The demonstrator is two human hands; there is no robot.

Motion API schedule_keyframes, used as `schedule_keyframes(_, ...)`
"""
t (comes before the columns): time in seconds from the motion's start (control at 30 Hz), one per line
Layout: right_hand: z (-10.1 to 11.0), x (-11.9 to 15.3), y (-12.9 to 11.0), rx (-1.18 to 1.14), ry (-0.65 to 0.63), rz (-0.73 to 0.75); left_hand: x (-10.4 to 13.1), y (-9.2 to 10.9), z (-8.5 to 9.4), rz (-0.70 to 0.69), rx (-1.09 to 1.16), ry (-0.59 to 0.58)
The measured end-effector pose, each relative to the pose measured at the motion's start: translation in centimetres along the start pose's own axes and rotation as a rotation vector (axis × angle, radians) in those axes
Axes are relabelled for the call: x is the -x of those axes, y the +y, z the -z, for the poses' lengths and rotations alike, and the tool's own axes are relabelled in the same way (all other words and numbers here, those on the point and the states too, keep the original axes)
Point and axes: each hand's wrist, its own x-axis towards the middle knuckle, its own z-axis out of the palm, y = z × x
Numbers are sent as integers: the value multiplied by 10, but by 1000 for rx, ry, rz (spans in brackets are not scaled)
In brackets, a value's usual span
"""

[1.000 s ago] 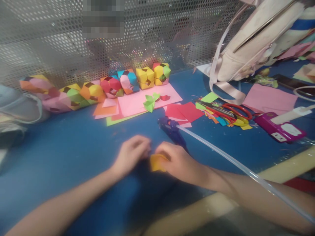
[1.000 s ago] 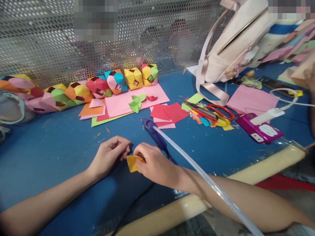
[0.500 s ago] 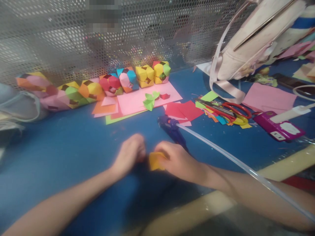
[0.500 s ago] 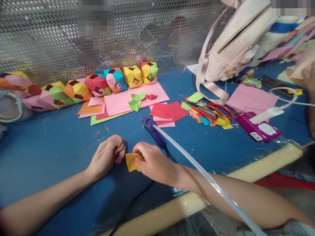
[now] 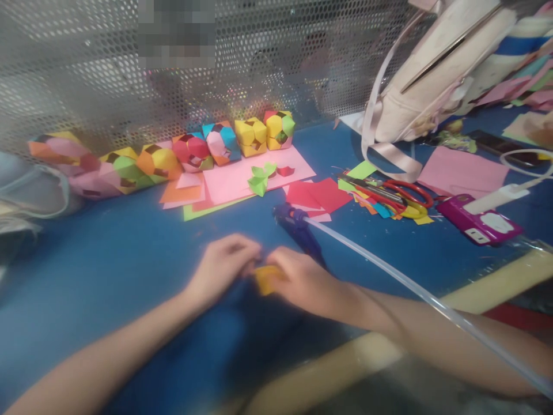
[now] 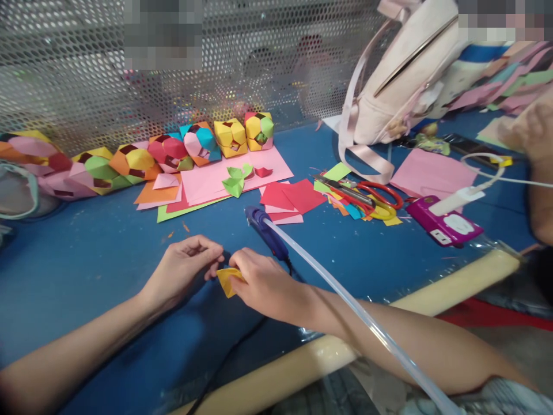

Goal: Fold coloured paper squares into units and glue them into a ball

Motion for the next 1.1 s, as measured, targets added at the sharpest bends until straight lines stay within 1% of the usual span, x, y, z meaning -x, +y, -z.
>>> schedule_keyframes(0.1, 4, 3, -4, 58, -30, 24, -1, 10, 4, 4, -51, 73)
schedule_keyframes(0.17, 10, 6, -8, 80, 10, 77, 3, 19, 4, 3, -50, 108)
schedule_keyframes(0.2, 13, 8, -11, 81, 46, 115, 7, 24, 3, 16, -29, 101)
schedule_keyframes(0.23, 16, 11, -14, 72, 85, 156, 13, 28, 2, 46, 14, 75)
schedule_keyframes(0.27, 19, 13, -16, 56, 125, 198, 19, 32, -1, 92, 73, 23)
schedule_keyframes(0.33, 24, 18, -21, 11, 193, 263, 34, 37, -10, 214, 191, -118)
schedule_keyframes(0.4, 26, 22, -24, -34, 228, 299, 47, 37, -19, 302, 318, -211)
schedule_keyframes(0.5, 26, 27, -24, -55, 256, 315, 59, 35, -30, 394, 466, -256)
schedule_keyframes(0.6, 28, 31, -22, -25, 223, 283, 64, 32, -37, 424, 515, -255)
schedule_keyframes(0.67, 31, 34, -21, 15, 176, 271, 65, 31, -40, 424, 477, -260)
schedule_keyframes(0.8, 33, 42, -22, 145, 120, 277, 68, 28, -47, 456, 376, -293)
schedule_keyframes(0.9, 35, 50, -19, 124, 76, 189, 69, 28, -49, 480, 257, -372)
schedule_keyframes(1.0, 43, 59, -7, 143, 117, 85, 70, 28, -43, 444, 116, -454)
schedule_keyframes(1.03, 49, 61, 1, 202, 137, 57, 71, 28, -39, 412, 64, -457)
schedule_keyframes(1.1, 64, 63, 20, 337, 206, -2, 70, 28, -28, 299, -43, -430)
